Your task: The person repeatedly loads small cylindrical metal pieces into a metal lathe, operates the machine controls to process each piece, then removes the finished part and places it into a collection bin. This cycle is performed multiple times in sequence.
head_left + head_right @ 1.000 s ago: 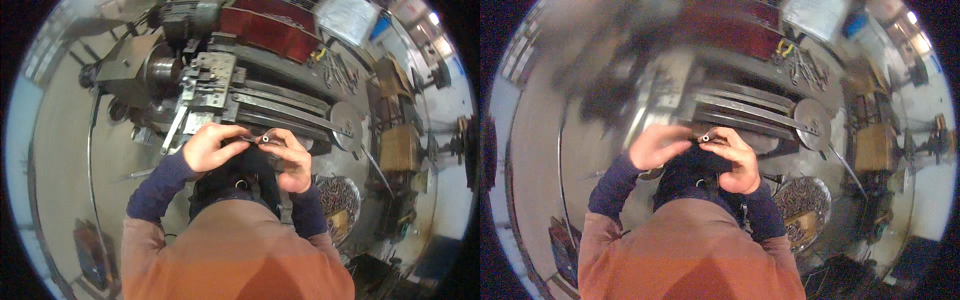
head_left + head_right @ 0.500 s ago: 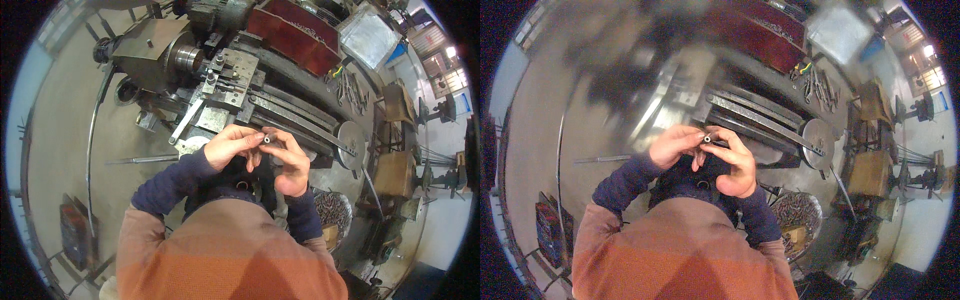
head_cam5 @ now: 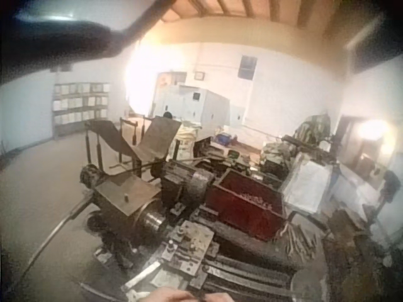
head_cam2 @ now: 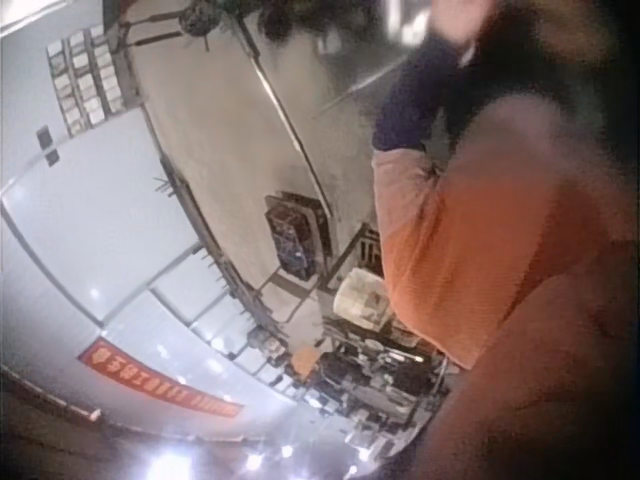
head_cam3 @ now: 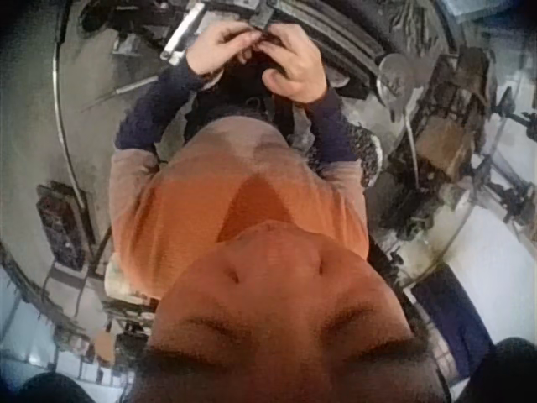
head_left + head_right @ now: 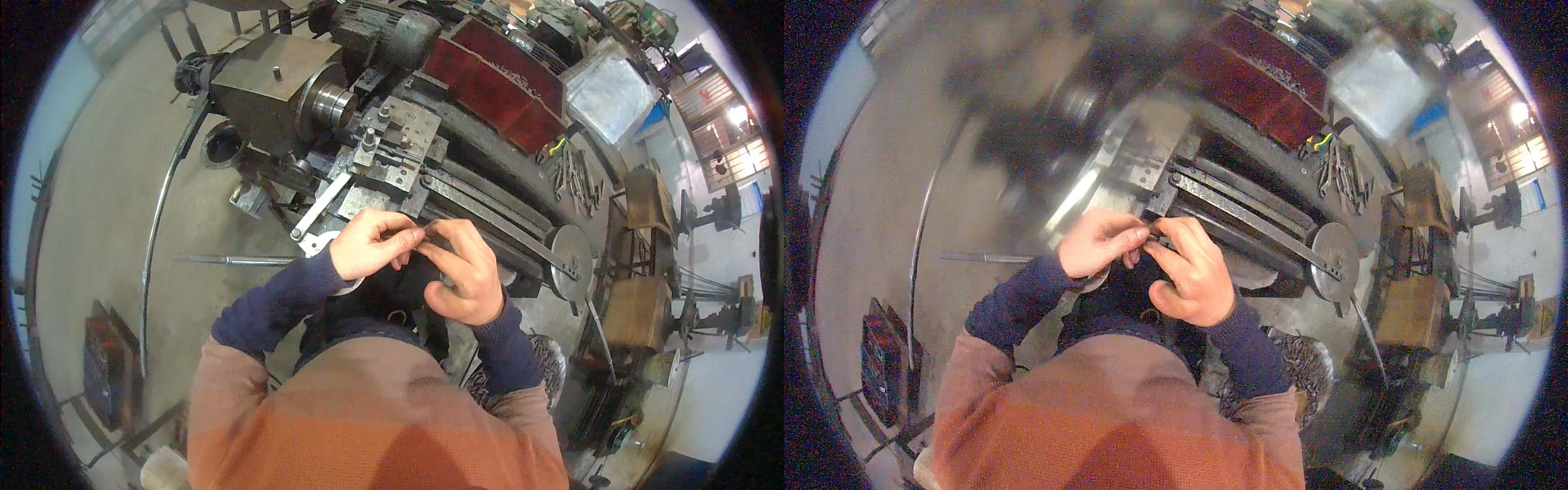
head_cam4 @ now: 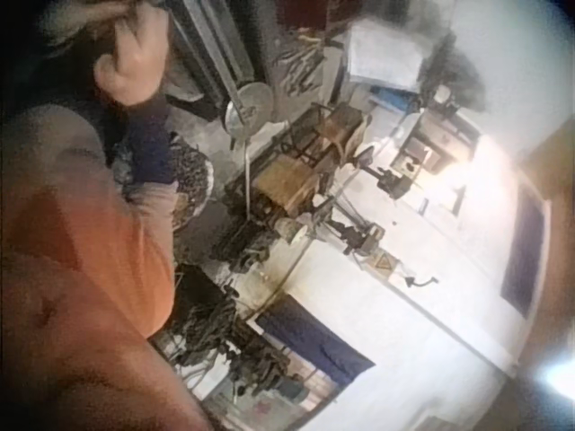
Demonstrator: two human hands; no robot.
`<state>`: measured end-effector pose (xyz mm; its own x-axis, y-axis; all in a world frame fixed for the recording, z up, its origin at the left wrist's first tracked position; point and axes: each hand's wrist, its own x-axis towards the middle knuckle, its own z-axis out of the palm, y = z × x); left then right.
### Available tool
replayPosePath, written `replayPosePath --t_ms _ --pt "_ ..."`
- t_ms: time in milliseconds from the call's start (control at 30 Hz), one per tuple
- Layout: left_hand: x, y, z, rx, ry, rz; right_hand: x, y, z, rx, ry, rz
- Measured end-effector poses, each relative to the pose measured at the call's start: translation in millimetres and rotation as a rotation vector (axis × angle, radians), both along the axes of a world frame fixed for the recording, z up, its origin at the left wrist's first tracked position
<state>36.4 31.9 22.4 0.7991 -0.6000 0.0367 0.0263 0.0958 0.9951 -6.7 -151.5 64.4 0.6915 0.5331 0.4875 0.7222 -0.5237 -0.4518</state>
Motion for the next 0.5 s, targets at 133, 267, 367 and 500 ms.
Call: replayPosePath --t_ms 133,267,367,500 --pt "0 12 -2 -0.313 0.352 -0.108 4 8 -1 0.167 0.008 0.019" --pt "-11 12 -18 -0.555 0.494 -0.138 6 13 -6 0.264 0.05 0.073" --pt "-14 11 -21 -0.617 0.534 -0.165 8 18 -10 0.259 0.003 0.066" --pt "-12 11 -22 -0.642 0.534 -0.195 10 20 -8 0.24 -0.026 0.082"
